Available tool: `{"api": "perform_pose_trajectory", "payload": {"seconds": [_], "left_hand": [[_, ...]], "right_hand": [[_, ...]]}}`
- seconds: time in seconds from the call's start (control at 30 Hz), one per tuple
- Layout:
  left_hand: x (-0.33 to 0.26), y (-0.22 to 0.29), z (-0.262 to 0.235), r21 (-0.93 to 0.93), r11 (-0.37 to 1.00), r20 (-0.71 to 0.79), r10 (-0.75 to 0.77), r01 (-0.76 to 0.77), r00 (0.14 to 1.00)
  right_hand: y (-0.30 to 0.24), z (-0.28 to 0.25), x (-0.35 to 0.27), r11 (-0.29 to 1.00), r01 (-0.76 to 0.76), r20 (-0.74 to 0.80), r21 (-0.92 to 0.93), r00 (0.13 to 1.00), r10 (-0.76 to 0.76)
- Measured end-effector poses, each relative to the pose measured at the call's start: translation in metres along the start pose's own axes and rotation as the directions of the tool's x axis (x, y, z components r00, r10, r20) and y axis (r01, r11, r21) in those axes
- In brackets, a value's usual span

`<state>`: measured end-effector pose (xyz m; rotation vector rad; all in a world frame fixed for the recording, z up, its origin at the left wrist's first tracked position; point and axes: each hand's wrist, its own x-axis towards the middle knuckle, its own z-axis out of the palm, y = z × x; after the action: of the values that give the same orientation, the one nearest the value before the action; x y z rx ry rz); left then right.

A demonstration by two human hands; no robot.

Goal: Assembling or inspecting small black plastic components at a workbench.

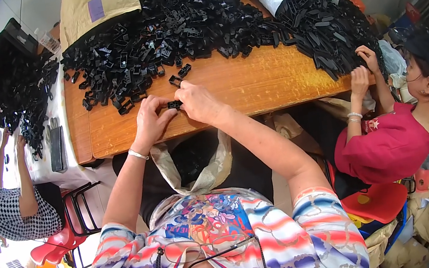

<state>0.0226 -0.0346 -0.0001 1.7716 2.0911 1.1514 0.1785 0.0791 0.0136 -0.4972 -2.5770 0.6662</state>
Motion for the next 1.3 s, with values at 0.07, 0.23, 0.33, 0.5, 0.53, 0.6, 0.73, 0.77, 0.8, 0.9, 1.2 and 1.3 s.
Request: {"api": "perform_pose_trajectory", "payload": {"seconds": [0.07,0.23,0.33,0.5,0.53,0.6,0.73,0.77,0.8,0.9,1.2,1.3], "left_hand": [[0.002,-0.002,-0.004,-0.071,0.994,0.048,-0.074,0.078,0.996],[0.011,0.005,-0.006,0.05,0.984,0.146,-0.178,0.172,0.973],[0.011,0.004,-0.006,0.092,0.993,0.144,-0.083,0.07,0.986],[0.019,-0.001,-0.024,-0.016,0.969,0.492,-0.207,0.246,0.846],[0.023,0.0,-0.025,-0.159,0.935,0.485,-0.207,0.318,0.85],[0.034,0.01,-0.016,-0.064,0.994,0.154,-0.073,0.083,0.985],[0.059,0.007,0.001,0.149,0.989,0.132,-0.001,-0.018,0.991],[0.061,0.002,0.004,0.15,0.989,0.129,-0.002,-0.018,0.992],[0.062,-0.002,0.006,0.161,0.986,0.119,0.023,-0.043,0.993],[0.057,0.0,0.007,0.153,0.987,0.127,0.025,-0.045,0.992],[0.039,0.005,0.004,0.085,0.994,0.082,0.066,-0.073,0.994],[0.036,0.0,0.006,0.079,0.996,0.081,0.038,-0.044,0.996]], "right_hand": [[0.001,0.0,-0.002,0.999,0.017,-0.016,0.028,1.0,-0.016],[-0.002,0.0,-0.004,0.992,-0.057,-0.019,0.112,0.998,0.059],[0.004,-0.008,-0.003,0.983,-0.085,0.029,0.16,0.996,0.081],[0.028,-0.021,0.004,0.923,-0.235,0.137,0.305,0.97,0.201],[0.023,-0.026,0.013,0.907,-0.3,0.071,0.295,0.954,0.292],[0.034,-0.017,0.027,0.952,-0.242,-0.039,0.186,0.967,0.253],[0.047,-0.001,0.051,0.97,-0.243,-0.098,-0.014,0.966,0.241],[0.044,-0.002,0.054,0.946,-0.319,-0.034,-0.056,0.948,0.317],[0.043,-0.004,0.058,0.942,-0.329,-0.028,-0.062,0.944,0.328],[0.039,-0.016,0.052,0.93,-0.366,0.007,-0.035,0.931,0.366],[0.036,-0.034,0.019,0.951,-0.297,-0.1,-0.086,0.952,0.289],[0.022,-0.029,0.015,0.949,-0.276,-0.084,0.151,0.953,0.29]]}}
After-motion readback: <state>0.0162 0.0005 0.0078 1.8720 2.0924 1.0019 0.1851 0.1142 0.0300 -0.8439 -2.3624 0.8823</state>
